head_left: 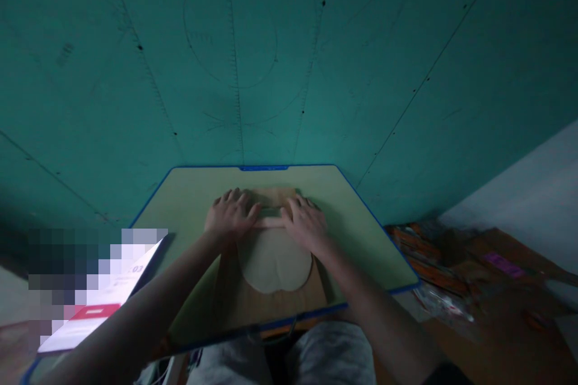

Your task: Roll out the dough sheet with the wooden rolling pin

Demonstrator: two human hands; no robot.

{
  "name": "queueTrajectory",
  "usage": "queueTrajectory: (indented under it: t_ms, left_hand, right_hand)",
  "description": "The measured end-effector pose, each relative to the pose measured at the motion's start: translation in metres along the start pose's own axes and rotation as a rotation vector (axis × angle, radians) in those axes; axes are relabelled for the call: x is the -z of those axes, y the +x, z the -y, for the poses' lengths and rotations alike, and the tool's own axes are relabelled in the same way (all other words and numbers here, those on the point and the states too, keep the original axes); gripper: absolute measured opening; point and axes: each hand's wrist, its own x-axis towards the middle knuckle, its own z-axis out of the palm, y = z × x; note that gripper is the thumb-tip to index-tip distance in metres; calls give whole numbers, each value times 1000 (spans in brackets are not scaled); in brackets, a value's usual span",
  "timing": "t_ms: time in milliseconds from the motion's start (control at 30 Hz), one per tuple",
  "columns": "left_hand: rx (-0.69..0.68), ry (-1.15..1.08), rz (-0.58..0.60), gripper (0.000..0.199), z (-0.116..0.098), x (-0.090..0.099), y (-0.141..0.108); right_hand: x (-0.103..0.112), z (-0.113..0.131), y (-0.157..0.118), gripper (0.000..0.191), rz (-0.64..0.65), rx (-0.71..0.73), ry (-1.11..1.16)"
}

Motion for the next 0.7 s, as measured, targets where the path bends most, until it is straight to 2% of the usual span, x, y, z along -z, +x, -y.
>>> queueTrajectory:
  t_ms: [67,167,300,500,633,700]
  left_hand:
    - [37,14,6,50,-4,2,-3]
    - [7,7,42,50,-3,4,1]
    - [-42,-11,62,41,2,4,14]
    - [41,-28,12,47,11,-2,47]
    - [-9,-36,70,37,21,-12,69]
    - [7,-38,81,40,25,-17,78]
  right_hand:
    - [2,1,-8,44,8,-3,4]
    - [4,1,-3,42,52,-19,12]
    - [4,-1,18,38,75,-42,22]
    - [-2,-9,56,36,90,-78,43]
    - [-10,-15,78,35,89,-86,48]
    - [-12,-17,87,35,71,-91,47]
